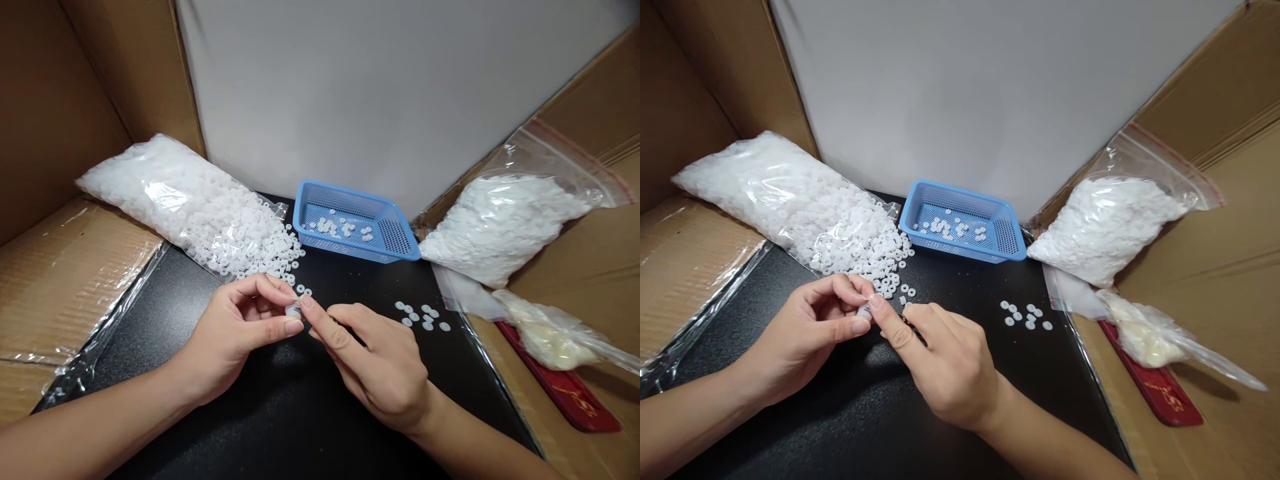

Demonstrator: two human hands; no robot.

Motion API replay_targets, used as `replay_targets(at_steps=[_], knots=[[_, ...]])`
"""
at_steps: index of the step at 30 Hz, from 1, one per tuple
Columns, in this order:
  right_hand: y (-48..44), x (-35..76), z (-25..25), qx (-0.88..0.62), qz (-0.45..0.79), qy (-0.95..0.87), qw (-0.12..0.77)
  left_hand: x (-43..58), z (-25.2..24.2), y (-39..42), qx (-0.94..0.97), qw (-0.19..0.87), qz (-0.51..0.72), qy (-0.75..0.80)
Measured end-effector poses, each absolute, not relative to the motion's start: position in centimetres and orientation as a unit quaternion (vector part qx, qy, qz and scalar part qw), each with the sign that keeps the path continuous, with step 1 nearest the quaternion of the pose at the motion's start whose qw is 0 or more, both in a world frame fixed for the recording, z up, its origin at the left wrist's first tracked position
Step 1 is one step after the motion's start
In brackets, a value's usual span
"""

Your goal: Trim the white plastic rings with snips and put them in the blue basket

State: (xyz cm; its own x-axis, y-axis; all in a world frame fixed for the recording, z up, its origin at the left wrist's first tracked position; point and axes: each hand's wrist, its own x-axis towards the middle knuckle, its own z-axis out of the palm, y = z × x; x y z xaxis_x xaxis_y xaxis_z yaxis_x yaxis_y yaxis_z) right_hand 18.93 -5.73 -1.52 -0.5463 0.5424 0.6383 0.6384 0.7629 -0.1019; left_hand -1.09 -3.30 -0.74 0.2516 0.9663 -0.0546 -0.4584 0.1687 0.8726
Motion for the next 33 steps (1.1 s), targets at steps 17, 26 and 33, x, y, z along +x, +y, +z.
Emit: replay_targets(at_steps=[17, 26, 33], knots=[[-5.6, 18.8, -0.8, -0.325, -0.102, -0.878, 0.335, -1.4, -0.8, -3.2, 0.415, 0.689, 0.504, 0.313], [-5.2, 19.0, -0.3, -0.392, 0.056, -0.797, 0.456, -1.6, -1.4, -2.8, 0.500, 0.637, 0.509, 0.291], [-5.7, 19.3, -0.4, -0.406, 0.135, -0.766, 0.479, -2.0, -1.3, -2.9, 0.553, 0.580, 0.523, 0.290]])
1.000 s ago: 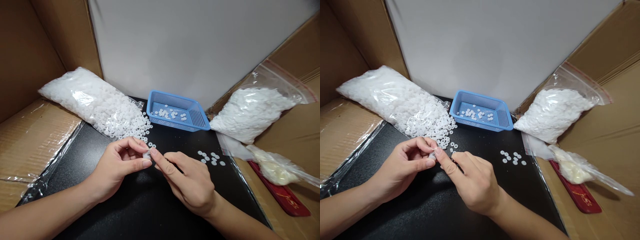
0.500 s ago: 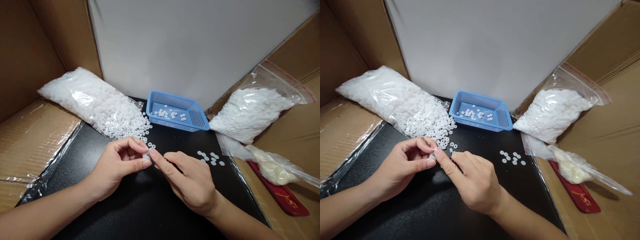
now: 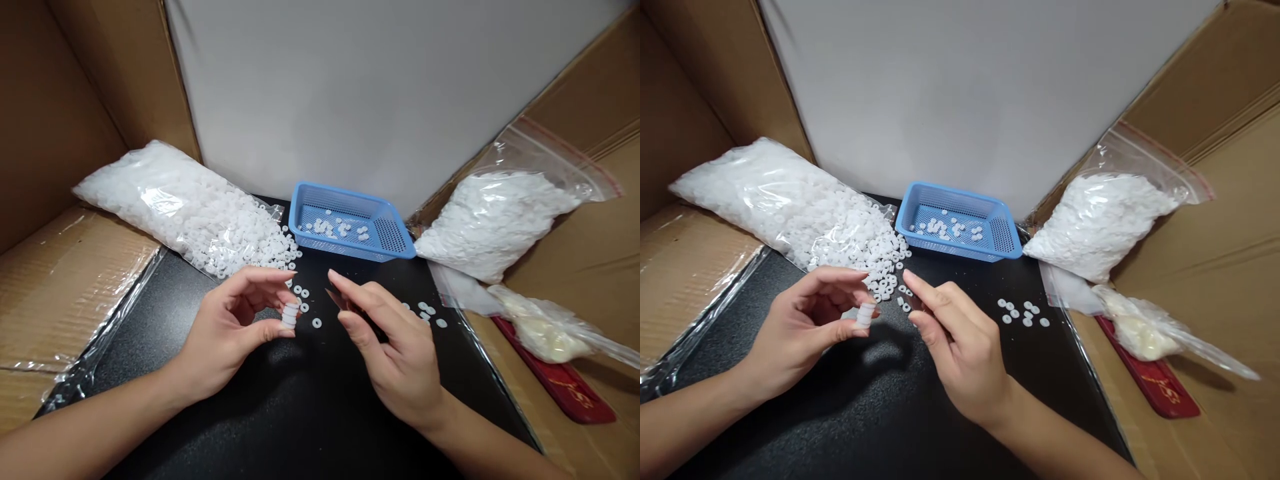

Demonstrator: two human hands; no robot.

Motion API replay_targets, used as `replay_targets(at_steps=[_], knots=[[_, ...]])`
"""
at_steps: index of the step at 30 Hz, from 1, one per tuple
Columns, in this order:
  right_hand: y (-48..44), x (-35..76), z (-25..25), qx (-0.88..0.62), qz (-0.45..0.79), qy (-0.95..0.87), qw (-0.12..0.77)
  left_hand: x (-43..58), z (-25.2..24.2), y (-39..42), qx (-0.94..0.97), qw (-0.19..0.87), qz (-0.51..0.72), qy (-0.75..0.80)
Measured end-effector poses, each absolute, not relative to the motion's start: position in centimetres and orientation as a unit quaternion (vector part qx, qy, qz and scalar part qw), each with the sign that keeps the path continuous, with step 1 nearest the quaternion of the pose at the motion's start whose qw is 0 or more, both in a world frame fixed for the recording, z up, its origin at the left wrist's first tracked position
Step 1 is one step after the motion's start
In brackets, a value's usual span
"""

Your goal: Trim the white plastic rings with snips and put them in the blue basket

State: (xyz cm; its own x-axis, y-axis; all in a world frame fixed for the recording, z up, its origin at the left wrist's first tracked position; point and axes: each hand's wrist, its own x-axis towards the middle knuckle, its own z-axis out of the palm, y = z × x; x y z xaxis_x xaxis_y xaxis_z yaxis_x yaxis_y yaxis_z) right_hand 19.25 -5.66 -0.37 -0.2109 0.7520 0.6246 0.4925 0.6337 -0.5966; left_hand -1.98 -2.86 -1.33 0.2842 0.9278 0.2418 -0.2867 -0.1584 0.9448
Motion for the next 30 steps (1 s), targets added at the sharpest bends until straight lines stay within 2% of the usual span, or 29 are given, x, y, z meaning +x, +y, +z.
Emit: replay_targets(at_steps=[6, 12, 30], knots=[[-6.7, 18.6, -0.5, -0.368, 0.245, -0.758, 0.481, -1.9, -0.7, -3.1, 0.563, 0.558, 0.533, 0.295], [-6.7, 18.1, -0.8, -0.350, 0.294, -0.746, 0.485, -2.0, -0.6, -3.3, 0.567, 0.550, 0.536, 0.299], [-6.7, 18.0, -1.0, -0.365, 0.278, -0.745, 0.484, -1.9, -0.6, -3.6, 0.612, 0.503, 0.539, 0.285]])
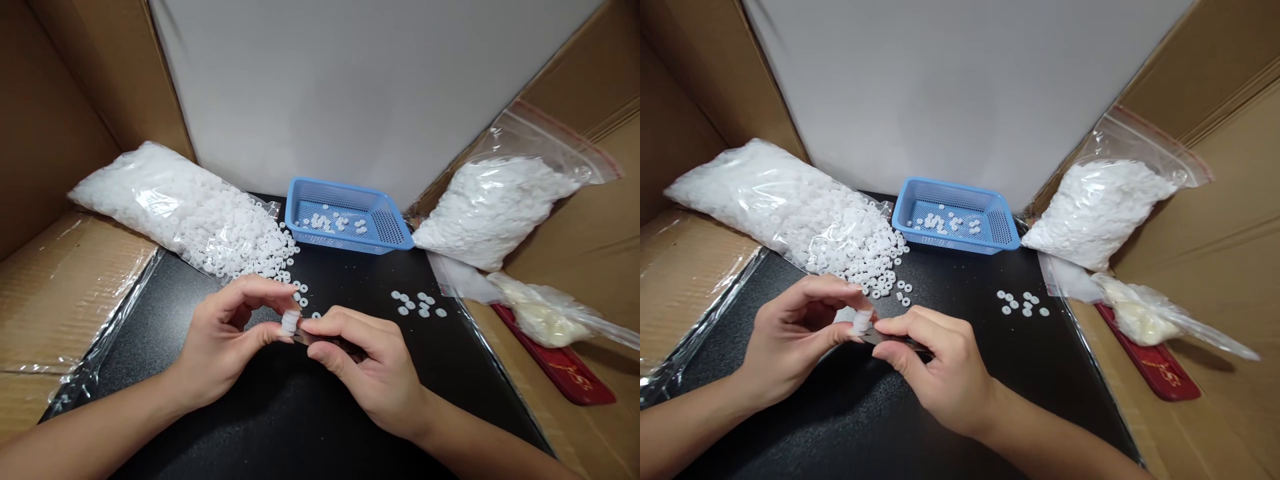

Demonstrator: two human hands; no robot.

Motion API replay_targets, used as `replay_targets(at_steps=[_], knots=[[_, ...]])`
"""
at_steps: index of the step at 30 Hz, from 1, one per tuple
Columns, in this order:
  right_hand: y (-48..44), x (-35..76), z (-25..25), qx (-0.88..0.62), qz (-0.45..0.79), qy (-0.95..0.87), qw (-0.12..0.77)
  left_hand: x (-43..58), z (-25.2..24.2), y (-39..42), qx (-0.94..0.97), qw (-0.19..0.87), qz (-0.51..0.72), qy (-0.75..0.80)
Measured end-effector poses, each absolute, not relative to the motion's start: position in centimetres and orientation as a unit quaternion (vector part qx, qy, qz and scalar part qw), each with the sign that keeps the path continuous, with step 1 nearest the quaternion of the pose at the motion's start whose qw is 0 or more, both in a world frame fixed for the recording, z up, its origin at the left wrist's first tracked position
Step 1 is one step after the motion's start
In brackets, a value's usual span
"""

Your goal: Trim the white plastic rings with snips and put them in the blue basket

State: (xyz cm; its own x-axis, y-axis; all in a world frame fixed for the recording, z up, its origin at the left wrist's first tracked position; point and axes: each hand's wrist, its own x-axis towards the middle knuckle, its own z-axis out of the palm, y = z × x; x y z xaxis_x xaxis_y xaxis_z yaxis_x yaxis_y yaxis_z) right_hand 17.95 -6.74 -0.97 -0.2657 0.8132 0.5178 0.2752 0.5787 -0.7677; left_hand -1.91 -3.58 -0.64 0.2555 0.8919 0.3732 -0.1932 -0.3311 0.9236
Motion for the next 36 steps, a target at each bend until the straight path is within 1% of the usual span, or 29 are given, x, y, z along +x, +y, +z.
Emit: replay_targets(at_steps=[24, 31, 33, 36], knots=[[-6.81, 17.77, -0.99, -0.361, 0.252, -0.749, 0.495, -1.63, -0.51, -3.73, 0.597, 0.508, 0.541, 0.306], [-7.22, 17.59, -1.17, -0.305, 0.210, -0.790, 0.489, -1.49, -0.82, -3.25, 0.560, 0.533, 0.542, 0.329], [-7.04, 17.71, -1.26, -0.319, 0.193, -0.783, 0.498, -1.60, -0.99, -3.32, 0.552, 0.545, 0.540, 0.327], [-6.51, 18.01, -1.50, -0.348, 0.135, -0.776, 0.508, -1.75, -1.31, -3.54, 0.522, 0.587, 0.529, 0.320]])
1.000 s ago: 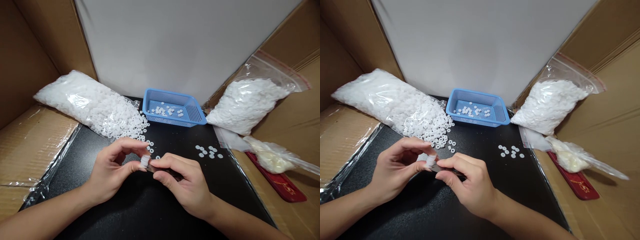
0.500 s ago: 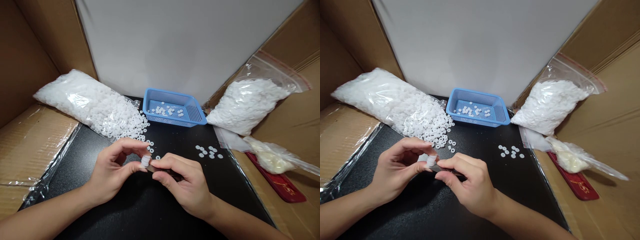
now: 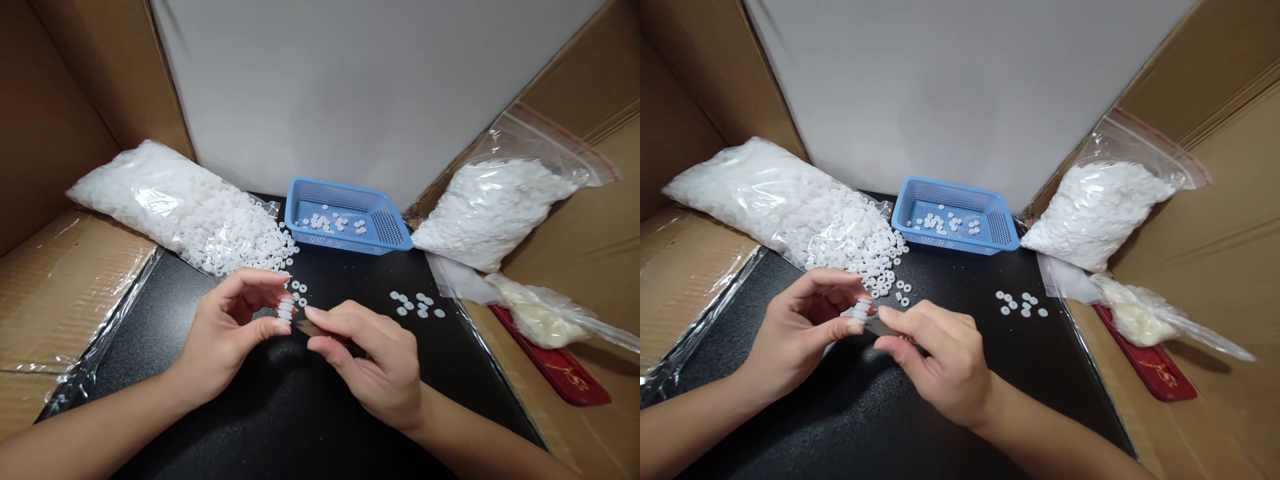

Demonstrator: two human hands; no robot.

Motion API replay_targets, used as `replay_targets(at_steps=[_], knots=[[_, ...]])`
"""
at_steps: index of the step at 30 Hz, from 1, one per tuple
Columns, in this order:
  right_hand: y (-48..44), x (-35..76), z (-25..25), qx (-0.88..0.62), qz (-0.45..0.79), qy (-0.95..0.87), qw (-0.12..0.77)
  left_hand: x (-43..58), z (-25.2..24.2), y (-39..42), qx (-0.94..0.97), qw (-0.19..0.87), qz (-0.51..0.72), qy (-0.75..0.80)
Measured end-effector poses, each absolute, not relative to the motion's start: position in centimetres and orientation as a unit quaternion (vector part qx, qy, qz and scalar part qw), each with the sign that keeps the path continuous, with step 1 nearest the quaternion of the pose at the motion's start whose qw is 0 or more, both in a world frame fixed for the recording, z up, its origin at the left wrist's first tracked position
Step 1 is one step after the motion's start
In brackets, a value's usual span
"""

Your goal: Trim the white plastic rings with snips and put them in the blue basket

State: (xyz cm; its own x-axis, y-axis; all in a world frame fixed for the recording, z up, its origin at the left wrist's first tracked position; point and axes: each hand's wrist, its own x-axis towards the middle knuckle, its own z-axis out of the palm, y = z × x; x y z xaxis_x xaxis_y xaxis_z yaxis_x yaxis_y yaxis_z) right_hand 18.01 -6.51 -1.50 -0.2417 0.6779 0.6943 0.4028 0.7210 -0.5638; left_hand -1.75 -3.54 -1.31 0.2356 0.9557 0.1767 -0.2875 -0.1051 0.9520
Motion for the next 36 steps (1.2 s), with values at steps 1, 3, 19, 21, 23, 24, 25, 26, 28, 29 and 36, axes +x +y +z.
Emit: replay_targets(at_steps=[1, 3, 19, 21, 23, 24, 25, 26, 28, 29, 36], knots=[[-6.3, 18.1, -1.6, -0.352, 0.113, -0.779, 0.506, -1.8, -1.4, -3.6, 0.507, 0.605, 0.524, 0.320], [-6.1, 18.3, -1.8, -0.351, 0.071, -0.790, 0.498, -1.7, -1.5, -3.7, 0.479, 0.632, 0.518, 0.322], [-6.2, 17.7, -1.9, -0.349, -0.063, -0.820, 0.449, -0.9, -1.3, -4.6, 0.390, 0.692, 0.511, 0.328], [-6.2, 17.6, -1.8, -0.350, -0.068, -0.821, 0.446, -0.9, -1.4, -4.6, 0.390, 0.691, 0.511, 0.329], [-6.2, 17.6, -1.7, -0.351, -0.071, -0.821, 0.444, -0.9, -1.4, -4.7, 0.392, 0.691, 0.510, 0.331], [-6.2, 17.6, -1.7, -0.351, -0.072, -0.821, 0.444, -0.9, -1.4, -4.7, 0.392, 0.690, 0.510, 0.331], [-6.2, 17.6, -1.7, -0.351, -0.074, -0.822, 0.443, -0.9, -1.4, -4.6, 0.392, 0.690, 0.510, 0.331], [-6.2, 17.6, -1.6, -0.351, -0.075, -0.822, 0.443, -0.9, -1.5, -4.6, 0.391, 0.691, 0.510, 0.331], [-6.2, 17.6, -1.6, -0.350, -0.079, -0.823, 0.441, -0.9, -1.5, -4.6, 0.387, 0.695, 0.507, 0.332], [-6.2, 17.6, -1.6, -0.350, -0.080, -0.823, 0.440, -0.9, -1.5, -4.6, 0.385, 0.697, 0.506, 0.332], [-6.2, 17.6, -1.4, -0.350, -0.085, -0.824, 0.438, -0.8, -1.4, -4.6, 0.382, 0.703, 0.504, 0.326]])
